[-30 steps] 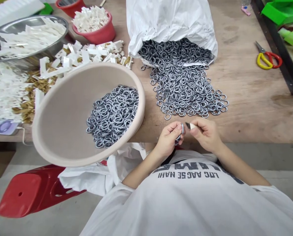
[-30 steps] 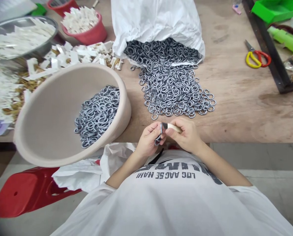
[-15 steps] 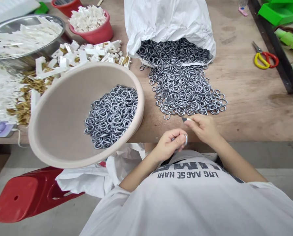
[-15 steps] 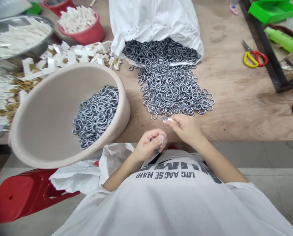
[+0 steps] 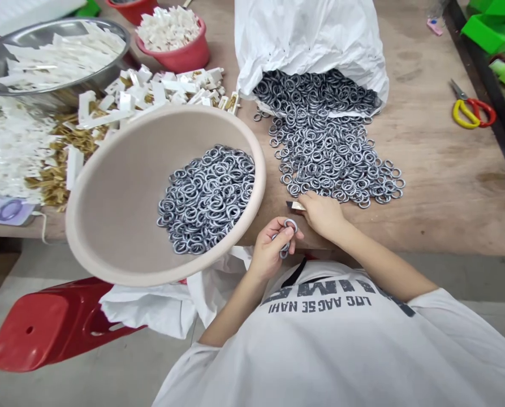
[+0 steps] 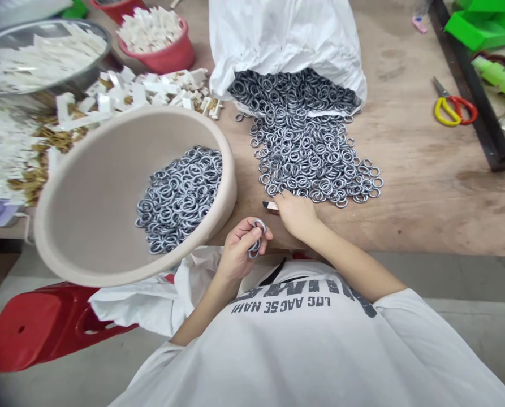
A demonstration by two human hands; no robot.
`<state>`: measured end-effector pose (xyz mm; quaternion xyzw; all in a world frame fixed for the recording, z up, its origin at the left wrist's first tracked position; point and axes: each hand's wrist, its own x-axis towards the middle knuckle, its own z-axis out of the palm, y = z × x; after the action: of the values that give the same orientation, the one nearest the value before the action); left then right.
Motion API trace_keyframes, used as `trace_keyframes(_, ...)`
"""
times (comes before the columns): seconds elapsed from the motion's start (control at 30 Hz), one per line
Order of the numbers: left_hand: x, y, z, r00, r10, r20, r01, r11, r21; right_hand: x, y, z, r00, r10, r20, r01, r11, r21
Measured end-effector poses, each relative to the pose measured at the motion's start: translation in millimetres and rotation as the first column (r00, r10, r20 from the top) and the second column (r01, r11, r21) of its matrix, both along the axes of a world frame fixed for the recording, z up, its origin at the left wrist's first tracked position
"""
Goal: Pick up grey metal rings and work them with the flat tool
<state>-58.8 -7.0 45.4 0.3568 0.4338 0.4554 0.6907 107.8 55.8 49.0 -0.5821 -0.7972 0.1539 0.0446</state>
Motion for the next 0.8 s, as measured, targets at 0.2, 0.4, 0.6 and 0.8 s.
trace_keyframes(0.2, 7.3, 10.4, -10.0, 0.999, 0.054, 0.006, -0.054, 0.999, -0.004, 23.7, -12.8, -0.8, 0.801, -0.104, -0.589, 0.065, 0.994, -0.087)
trace_keyframes(0.4, 33.3, 20.0, -13.2, 0.997, 0.039, -0.068, -0.031, 0.993, 0.115, 35.1, -34.6, 10.5, 0.359, -0.333, -0.872, -0.002, 0.934, -0.358)
trace_keyframes(0.6, 53.7, 20.0, -5.1, 0.99, -0.008, -0.143, 0.034, 0.983, 0.18, 41.2, -43.8, 14.6, 0.182, -0.388, -0.903, 0.056, 0.921, -0.385)
trace_keyframes(0.8, 62.6, 18.6, -9.3, 0.995, -0.093, -0.041, 0.095, 0.995, 0.039, 49.0, -50.3, 11.1, 0.169, -0.346, -0.923, -0.043, 0.933, -0.358)
